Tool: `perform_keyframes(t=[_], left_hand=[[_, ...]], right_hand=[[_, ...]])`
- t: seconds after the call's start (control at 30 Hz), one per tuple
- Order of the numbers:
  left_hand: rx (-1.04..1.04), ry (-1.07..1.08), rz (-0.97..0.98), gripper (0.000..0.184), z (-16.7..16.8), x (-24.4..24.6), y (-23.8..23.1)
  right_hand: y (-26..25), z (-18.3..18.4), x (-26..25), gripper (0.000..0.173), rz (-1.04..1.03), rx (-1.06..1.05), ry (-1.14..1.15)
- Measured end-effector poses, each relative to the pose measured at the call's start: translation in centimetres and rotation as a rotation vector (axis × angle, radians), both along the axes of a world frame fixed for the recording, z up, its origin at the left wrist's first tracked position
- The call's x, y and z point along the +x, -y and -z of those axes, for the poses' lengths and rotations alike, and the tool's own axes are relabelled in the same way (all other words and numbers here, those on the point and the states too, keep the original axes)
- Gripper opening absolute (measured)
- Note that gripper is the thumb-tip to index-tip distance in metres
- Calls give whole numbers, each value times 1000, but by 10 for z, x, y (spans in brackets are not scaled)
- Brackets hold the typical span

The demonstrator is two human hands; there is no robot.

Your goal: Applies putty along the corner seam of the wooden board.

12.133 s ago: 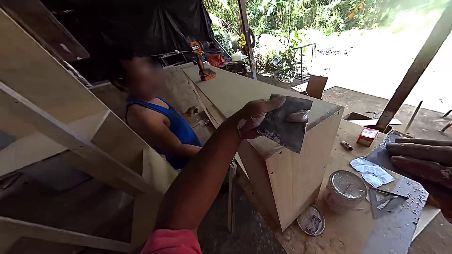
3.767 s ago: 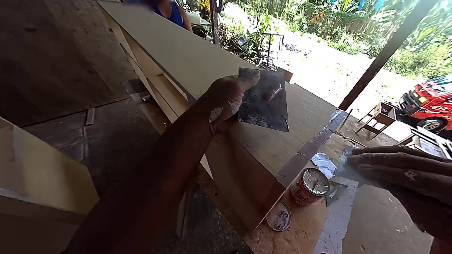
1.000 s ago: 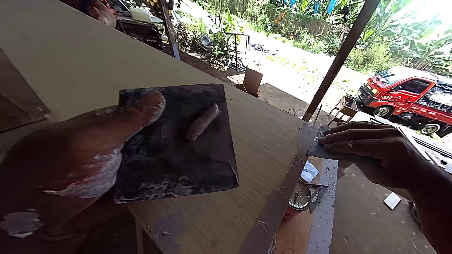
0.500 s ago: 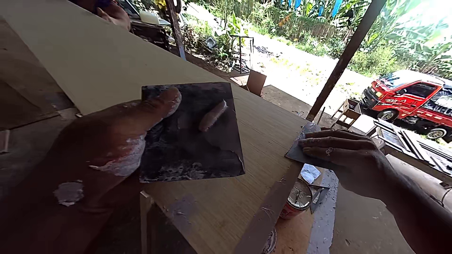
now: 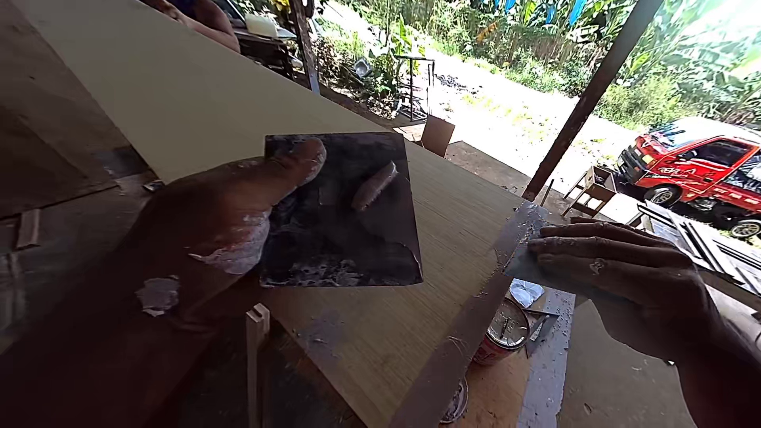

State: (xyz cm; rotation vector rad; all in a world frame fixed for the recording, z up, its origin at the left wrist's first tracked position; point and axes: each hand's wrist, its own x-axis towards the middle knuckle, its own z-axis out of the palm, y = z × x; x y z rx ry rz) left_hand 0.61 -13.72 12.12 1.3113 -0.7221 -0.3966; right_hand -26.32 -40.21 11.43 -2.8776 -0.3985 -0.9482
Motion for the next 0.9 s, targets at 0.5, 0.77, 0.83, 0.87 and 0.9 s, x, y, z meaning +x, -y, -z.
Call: perform_keyframes(t=[0.5,0.77,0.83,0.87,0.9], left_hand=[[-30,2,95,31,6,15,0],[-107,99,274,35,20,38,-6],[-82,98,256,35,19,36,-8],[-74,9,106,32,11,19,-2],[-65,1,96,32,11,20,-2]], right_hand=[[-9,-5,-21,31,-9,-7,-93],[-47,-2,16,35,-21,-78,-39],[-47,1,21,35,-32,-91,-80],[-46,1,20,35,-40,-92,-91],[-46,1,17,34,-50,-89,-100]])
